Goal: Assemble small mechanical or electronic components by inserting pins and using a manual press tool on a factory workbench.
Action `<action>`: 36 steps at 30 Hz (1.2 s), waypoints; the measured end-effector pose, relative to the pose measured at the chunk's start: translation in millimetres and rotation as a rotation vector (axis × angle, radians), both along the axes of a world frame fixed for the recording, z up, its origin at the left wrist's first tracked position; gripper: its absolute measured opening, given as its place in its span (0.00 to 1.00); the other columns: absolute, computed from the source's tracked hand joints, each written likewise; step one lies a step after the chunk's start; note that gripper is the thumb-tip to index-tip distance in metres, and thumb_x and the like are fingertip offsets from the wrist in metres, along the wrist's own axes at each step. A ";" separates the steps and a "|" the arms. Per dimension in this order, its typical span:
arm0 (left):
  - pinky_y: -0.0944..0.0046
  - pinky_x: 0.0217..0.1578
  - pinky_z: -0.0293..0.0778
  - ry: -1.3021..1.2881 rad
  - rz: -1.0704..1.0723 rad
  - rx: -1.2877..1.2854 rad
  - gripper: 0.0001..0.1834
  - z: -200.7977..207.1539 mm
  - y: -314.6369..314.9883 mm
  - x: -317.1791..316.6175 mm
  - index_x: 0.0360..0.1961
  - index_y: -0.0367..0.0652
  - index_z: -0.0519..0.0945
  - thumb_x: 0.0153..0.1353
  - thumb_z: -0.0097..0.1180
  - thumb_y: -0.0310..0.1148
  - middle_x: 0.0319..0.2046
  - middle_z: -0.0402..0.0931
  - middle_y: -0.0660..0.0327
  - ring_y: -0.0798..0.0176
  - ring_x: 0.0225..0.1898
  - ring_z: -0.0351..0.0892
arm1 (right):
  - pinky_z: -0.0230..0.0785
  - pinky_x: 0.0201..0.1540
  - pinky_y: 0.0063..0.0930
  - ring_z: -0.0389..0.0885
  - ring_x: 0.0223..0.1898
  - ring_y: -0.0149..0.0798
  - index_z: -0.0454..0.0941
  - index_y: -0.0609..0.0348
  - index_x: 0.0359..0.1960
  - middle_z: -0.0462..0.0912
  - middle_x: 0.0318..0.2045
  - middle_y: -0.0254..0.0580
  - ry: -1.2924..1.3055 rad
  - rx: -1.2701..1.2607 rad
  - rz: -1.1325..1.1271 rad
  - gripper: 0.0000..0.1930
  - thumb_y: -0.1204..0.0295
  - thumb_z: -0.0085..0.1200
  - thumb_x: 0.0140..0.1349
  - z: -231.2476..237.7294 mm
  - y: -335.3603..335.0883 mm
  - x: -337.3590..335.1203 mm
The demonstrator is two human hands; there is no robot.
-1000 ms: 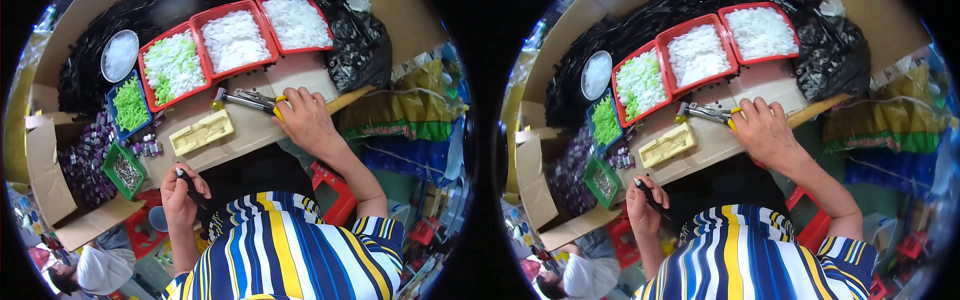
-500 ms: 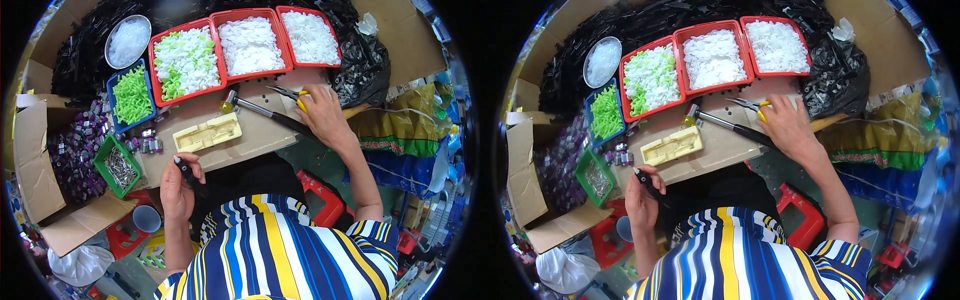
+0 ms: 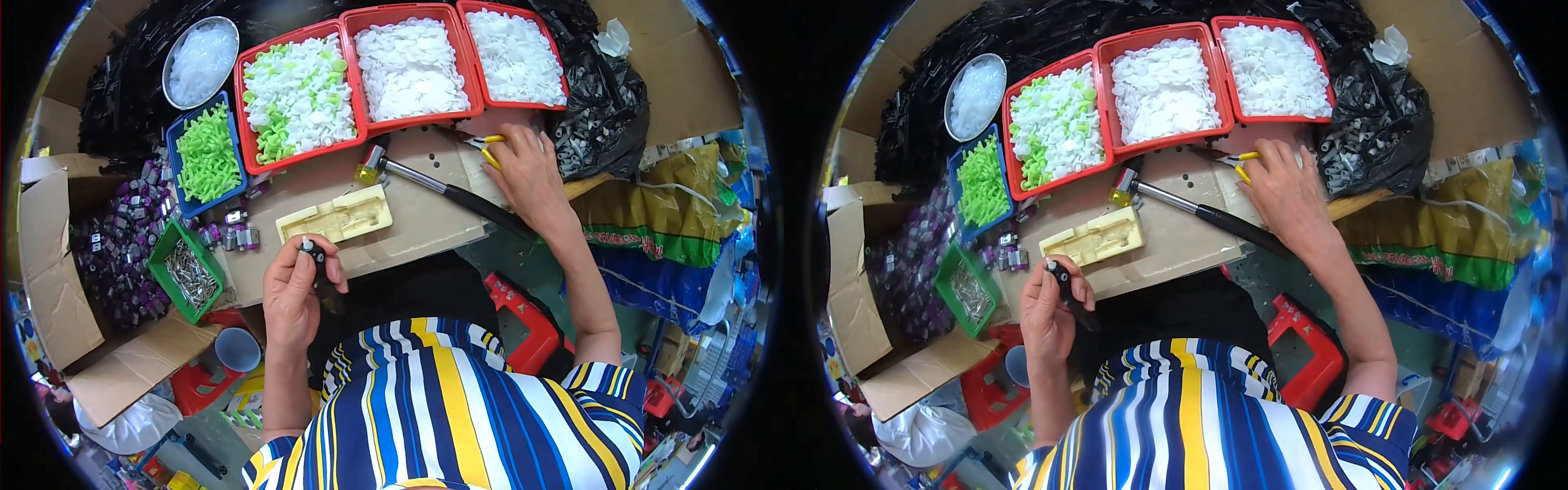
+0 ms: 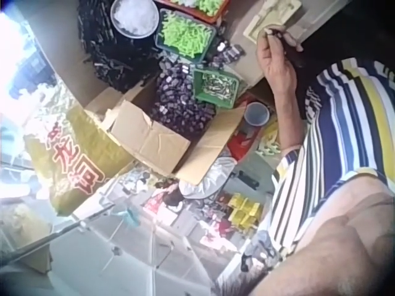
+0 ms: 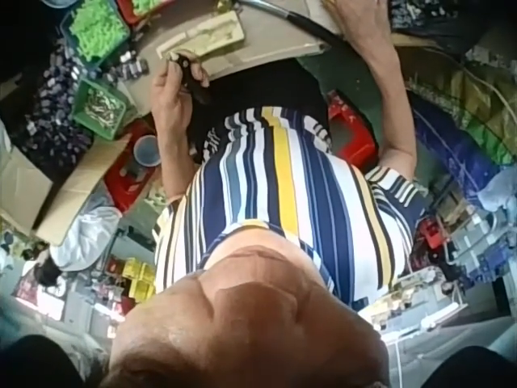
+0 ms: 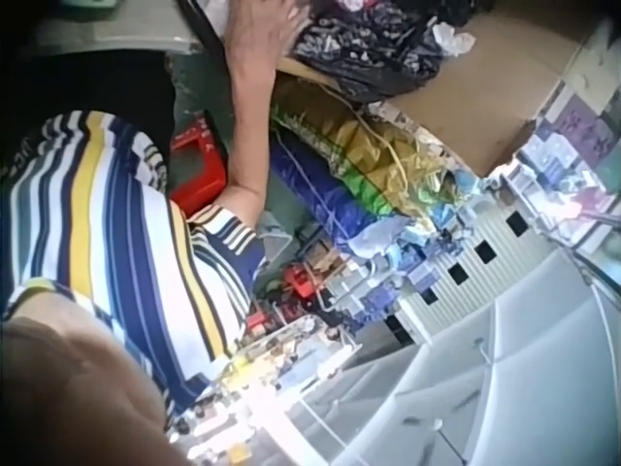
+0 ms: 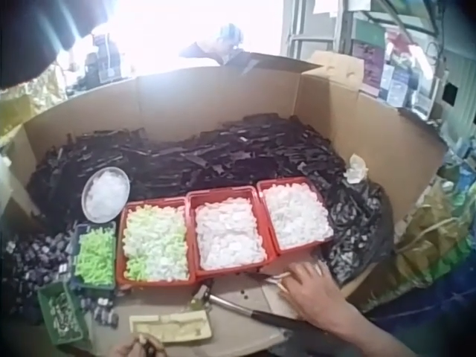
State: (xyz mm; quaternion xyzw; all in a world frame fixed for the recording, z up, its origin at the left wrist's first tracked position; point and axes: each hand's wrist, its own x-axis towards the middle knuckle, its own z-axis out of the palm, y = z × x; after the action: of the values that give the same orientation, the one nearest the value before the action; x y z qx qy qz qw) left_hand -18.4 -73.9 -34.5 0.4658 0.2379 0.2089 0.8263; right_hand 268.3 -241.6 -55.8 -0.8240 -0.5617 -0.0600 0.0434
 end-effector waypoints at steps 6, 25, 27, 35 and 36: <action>0.70 0.33 0.66 0.262 0.065 0.538 0.10 9.3 23.4 -4.1 0.46 0.33 0.78 0.68 0.53 0.29 0.29 0.73 0.63 0.71 0.31 0.72 | 0.65 0.51 0.44 0.74 0.51 0.47 0.79 0.59 0.40 0.75 0.43 0.44 0.027 0.234 0.118 0.11 0.70 0.62 0.58 5.4 17.6 -10.2; 0.57 0.36 0.71 0.392 -0.094 1.635 0.16 -9.8 34.9 41.6 0.42 0.39 0.79 0.52 0.65 0.28 0.30 0.71 0.58 0.55 0.35 0.71 | 0.69 0.34 0.41 0.79 0.31 0.48 0.79 0.61 0.34 0.76 0.29 0.43 0.327 0.327 0.132 0.04 0.76 0.58 0.57 -4.1 62.5 -37.6; 0.56 0.36 0.71 0.392 -0.083 1.626 0.15 -10.1 34.0 42.4 0.43 0.38 0.79 0.53 0.65 0.28 0.30 0.71 0.57 0.54 0.34 0.71 | 0.68 0.34 0.39 0.79 0.32 0.46 0.79 0.60 0.35 0.76 0.29 0.41 0.359 0.389 0.188 0.05 0.77 0.58 0.56 -1.2 64.6 -44.0; 0.53 0.33 0.71 0.357 -0.008 1.381 0.12 3.6 31.9 36.8 0.45 0.34 0.77 0.60 0.60 0.25 0.32 0.73 0.52 0.49 0.33 0.74 | 0.64 0.39 0.33 0.76 0.40 0.36 0.79 0.56 0.41 0.72 0.34 0.35 0.143 0.207 0.397 0.11 0.73 0.53 0.56 -4.1 78.0 -58.6; 0.54 0.33 0.71 0.357 0.004 1.333 0.12 4.9 31.3 36.8 0.45 0.33 0.77 0.61 0.59 0.26 0.31 0.73 0.52 0.49 0.32 0.75 | 0.63 0.39 0.33 0.76 0.40 0.36 0.79 0.57 0.41 0.71 0.34 0.35 0.067 0.204 0.418 0.11 0.72 0.53 0.56 -5.0 77.0 -59.1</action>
State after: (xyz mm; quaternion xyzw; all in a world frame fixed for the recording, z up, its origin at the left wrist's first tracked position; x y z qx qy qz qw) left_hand 18.4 -42.6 -29.6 0.9012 0.1920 0.2324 0.3114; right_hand 209.2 -164.5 -60.8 -0.6825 -0.7096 -0.0789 0.1565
